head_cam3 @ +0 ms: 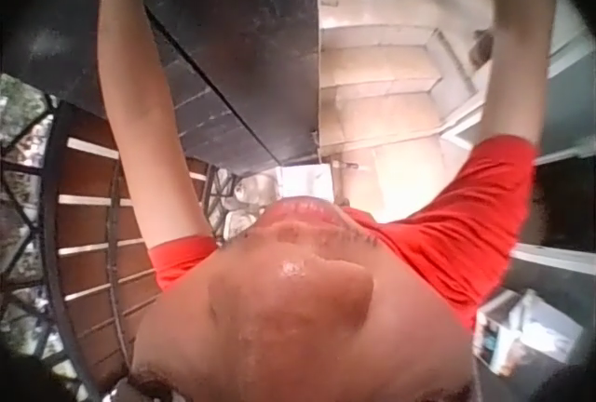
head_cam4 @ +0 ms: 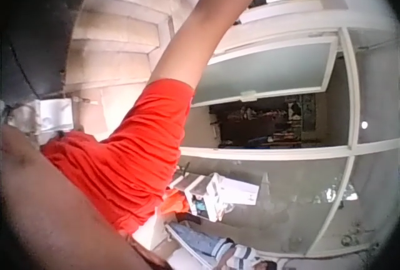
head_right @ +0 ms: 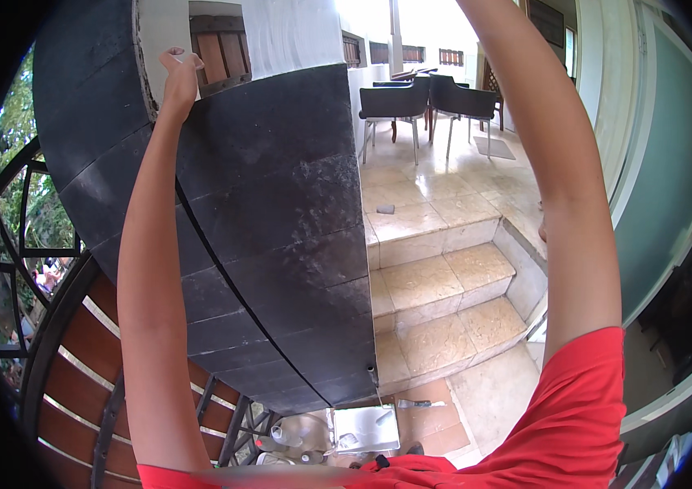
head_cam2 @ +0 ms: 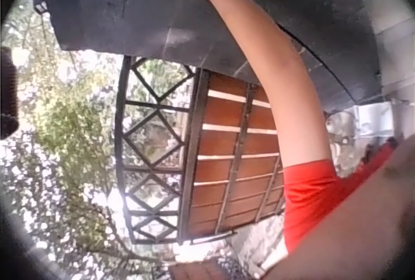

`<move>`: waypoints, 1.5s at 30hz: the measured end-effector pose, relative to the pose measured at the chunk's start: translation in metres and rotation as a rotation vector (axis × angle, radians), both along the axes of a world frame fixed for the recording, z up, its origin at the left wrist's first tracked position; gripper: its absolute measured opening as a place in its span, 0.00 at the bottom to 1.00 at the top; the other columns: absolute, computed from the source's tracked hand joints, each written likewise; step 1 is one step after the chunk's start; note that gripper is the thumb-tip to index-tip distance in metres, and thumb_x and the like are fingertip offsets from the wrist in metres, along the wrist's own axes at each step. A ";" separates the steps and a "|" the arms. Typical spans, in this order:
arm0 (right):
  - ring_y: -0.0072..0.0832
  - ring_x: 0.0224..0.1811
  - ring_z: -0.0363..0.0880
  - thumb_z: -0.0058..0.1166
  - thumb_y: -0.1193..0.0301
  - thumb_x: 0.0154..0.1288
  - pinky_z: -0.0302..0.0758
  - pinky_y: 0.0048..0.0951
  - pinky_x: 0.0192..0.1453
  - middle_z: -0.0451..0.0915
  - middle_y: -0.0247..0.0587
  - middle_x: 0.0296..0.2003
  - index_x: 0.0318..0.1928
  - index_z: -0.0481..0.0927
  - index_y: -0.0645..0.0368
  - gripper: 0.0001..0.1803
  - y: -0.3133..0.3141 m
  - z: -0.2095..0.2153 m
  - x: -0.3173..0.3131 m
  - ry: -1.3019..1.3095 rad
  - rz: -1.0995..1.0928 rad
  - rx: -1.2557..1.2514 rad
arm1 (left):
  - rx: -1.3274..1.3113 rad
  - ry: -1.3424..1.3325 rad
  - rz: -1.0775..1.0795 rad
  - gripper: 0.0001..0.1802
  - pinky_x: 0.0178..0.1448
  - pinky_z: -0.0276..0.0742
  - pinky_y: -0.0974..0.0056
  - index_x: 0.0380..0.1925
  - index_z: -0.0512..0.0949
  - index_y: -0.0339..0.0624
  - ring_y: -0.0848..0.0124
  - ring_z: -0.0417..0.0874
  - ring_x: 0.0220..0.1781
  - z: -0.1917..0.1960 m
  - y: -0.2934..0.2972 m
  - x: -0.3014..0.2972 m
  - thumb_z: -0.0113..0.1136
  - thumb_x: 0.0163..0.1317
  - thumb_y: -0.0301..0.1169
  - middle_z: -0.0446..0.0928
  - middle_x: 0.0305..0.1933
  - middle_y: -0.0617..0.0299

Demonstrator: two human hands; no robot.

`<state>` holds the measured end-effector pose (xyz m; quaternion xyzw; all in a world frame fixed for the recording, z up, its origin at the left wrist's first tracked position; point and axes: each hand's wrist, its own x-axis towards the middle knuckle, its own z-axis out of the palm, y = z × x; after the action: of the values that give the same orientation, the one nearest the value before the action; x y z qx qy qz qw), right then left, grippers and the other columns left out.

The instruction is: Painting a column and wall area using a paint roller and a small brush.

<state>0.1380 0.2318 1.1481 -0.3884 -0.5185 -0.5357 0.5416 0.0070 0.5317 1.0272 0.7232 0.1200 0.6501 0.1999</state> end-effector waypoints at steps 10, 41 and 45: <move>0.32 0.21 0.80 0.53 0.69 0.57 0.76 0.28 0.25 0.76 0.49 0.21 0.32 0.61 0.63 0.15 -0.006 -0.047 0.038 0.100 0.020 -0.178 | -0.105 0.041 -0.141 0.30 0.58 0.54 0.61 0.49 0.52 0.33 0.55 0.63 0.54 0.003 -0.005 -0.001 0.48 0.48 0.37 0.55 0.51 0.51; 0.40 0.16 0.75 0.58 0.66 0.52 0.72 0.35 0.22 0.73 0.52 0.18 0.33 0.63 0.64 0.19 0.120 -0.047 -0.021 -0.238 0.103 -0.290 | 0.062 0.044 -0.020 0.20 0.54 0.61 0.52 0.41 0.64 0.35 0.37 0.66 0.47 0.001 0.009 0.004 0.41 0.54 0.40 0.53 0.56 0.44; 0.36 0.15 0.75 0.57 0.68 0.54 0.71 0.32 0.18 0.73 0.49 0.17 0.32 0.63 0.64 0.17 0.092 -0.048 -0.034 -0.019 0.207 -0.371 | 0.012 0.010 -0.046 0.21 0.55 0.61 0.52 0.42 0.63 0.34 0.37 0.65 0.48 0.000 0.002 0.002 0.41 0.54 0.40 0.54 0.55 0.44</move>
<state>0.1041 0.3242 1.1003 -0.4211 -0.6503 -0.3764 0.5081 0.0093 0.5339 1.0271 0.7304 0.1003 0.6423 0.2096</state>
